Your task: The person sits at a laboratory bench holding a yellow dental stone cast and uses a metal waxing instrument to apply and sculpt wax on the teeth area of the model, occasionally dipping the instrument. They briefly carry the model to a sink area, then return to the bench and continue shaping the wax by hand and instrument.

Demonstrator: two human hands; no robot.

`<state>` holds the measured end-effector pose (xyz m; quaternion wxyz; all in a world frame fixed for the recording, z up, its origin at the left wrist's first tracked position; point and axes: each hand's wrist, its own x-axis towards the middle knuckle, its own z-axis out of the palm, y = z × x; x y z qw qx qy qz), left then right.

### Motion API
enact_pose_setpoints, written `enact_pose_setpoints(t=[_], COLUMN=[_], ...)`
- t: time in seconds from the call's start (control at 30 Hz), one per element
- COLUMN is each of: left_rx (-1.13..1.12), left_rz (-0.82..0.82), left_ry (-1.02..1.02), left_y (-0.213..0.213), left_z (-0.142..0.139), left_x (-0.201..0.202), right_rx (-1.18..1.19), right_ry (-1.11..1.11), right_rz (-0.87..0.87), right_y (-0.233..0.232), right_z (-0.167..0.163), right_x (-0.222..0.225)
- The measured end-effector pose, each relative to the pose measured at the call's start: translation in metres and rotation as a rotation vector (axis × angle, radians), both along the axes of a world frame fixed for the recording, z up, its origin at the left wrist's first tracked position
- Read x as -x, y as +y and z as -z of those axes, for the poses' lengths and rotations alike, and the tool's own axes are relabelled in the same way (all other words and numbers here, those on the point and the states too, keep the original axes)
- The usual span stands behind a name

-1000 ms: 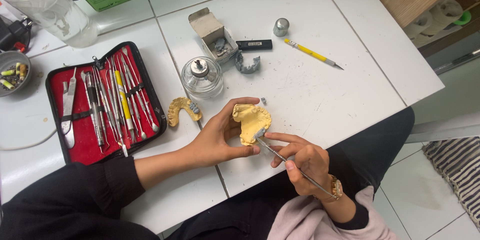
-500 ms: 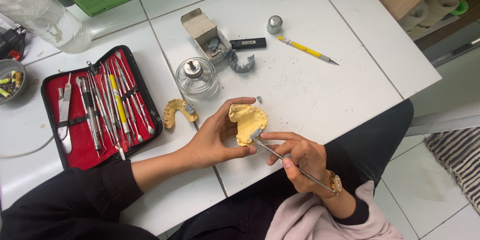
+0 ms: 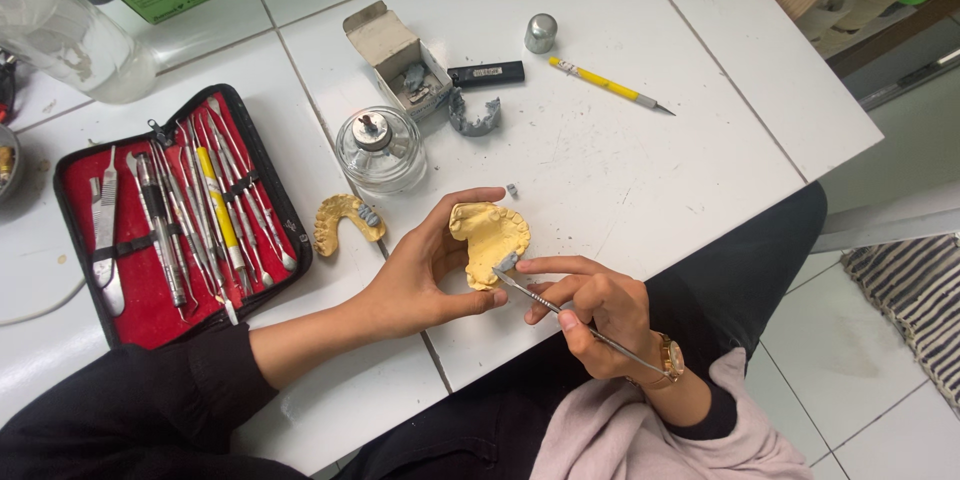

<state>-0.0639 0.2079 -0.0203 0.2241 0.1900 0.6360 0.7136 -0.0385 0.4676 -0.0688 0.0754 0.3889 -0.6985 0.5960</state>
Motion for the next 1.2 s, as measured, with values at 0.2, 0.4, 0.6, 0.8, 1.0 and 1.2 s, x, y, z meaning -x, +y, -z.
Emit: enact_pose_setpoints(t=[0.2,0.4,0.6,0.8,1.0,1.2], left_rx=[-0.005,-0.015,-0.001,-0.002,-0.004,-0.002], left_rz=[-0.004,-0.003,0.002,0.002,-0.001,-0.005], left_ry=[0.001,0.01,0.023,0.021,0.028,0.028], left_y=[-0.0006,-0.0019,-0.0036,-0.0035,-0.0039,-0.0034], left_z=[0.0002,0.0004,0.0001,0.0002,0.0005,0.0011], left_x=[0.0003,0.0008,0.001,0.0012,0.002,0.002], right_rx=[0.024,-0.01,-0.03,-0.036,-0.023,-0.044], right_ry=[-0.038,0.019,0.066,0.084,0.088,0.114], right_rz=[0.004,0.034,0.047,0.053,0.045,0.063], right_y=[-0.0004,-0.0017,-0.0043,-0.0048,-0.0066,-0.0069], right_z=[0.0007,0.0026,0.0023,-0.0002,-0.0004,-0.0013], right_x=[-0.0013,-0.0012,-0.0014,-0.0018,-0.0005,0.0004])
